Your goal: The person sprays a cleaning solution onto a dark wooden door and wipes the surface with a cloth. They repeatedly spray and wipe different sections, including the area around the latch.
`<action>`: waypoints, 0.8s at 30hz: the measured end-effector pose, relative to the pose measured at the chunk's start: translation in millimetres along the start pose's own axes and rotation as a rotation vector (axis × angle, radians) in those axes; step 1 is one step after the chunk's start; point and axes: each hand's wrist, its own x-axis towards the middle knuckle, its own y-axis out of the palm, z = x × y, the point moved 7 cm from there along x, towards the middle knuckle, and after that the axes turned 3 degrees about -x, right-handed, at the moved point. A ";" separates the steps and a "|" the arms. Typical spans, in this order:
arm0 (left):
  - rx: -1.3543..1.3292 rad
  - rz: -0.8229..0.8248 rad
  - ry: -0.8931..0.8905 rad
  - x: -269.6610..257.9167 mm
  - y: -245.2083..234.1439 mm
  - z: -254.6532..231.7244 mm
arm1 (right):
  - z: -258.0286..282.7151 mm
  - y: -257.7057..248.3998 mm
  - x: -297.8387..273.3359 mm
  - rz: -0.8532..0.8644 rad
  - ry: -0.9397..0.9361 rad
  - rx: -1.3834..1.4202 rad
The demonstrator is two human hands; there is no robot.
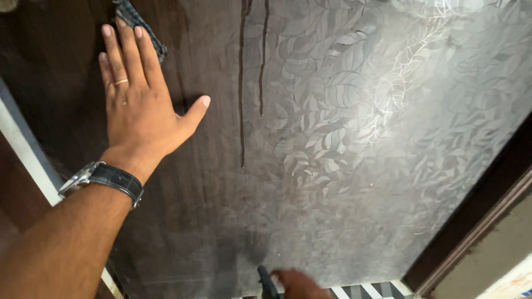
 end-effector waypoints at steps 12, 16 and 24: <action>-0.008 -0.155 0.044 25.2 -17.8 -26.6 | 212.7 -314.2 -208.0 -1.198 -0.594 -0.008; -0.049 -0.264 -0.125 5.1 -11.8 -33.3 | 227.6 -327.2 -210.4 -1.171 -0.447 -0.060; 0.014 -0.193 0.100 47.2 -13.5 -50.3 | 187.7 -330.0 -184.0 -0.943 -0.188 -0.003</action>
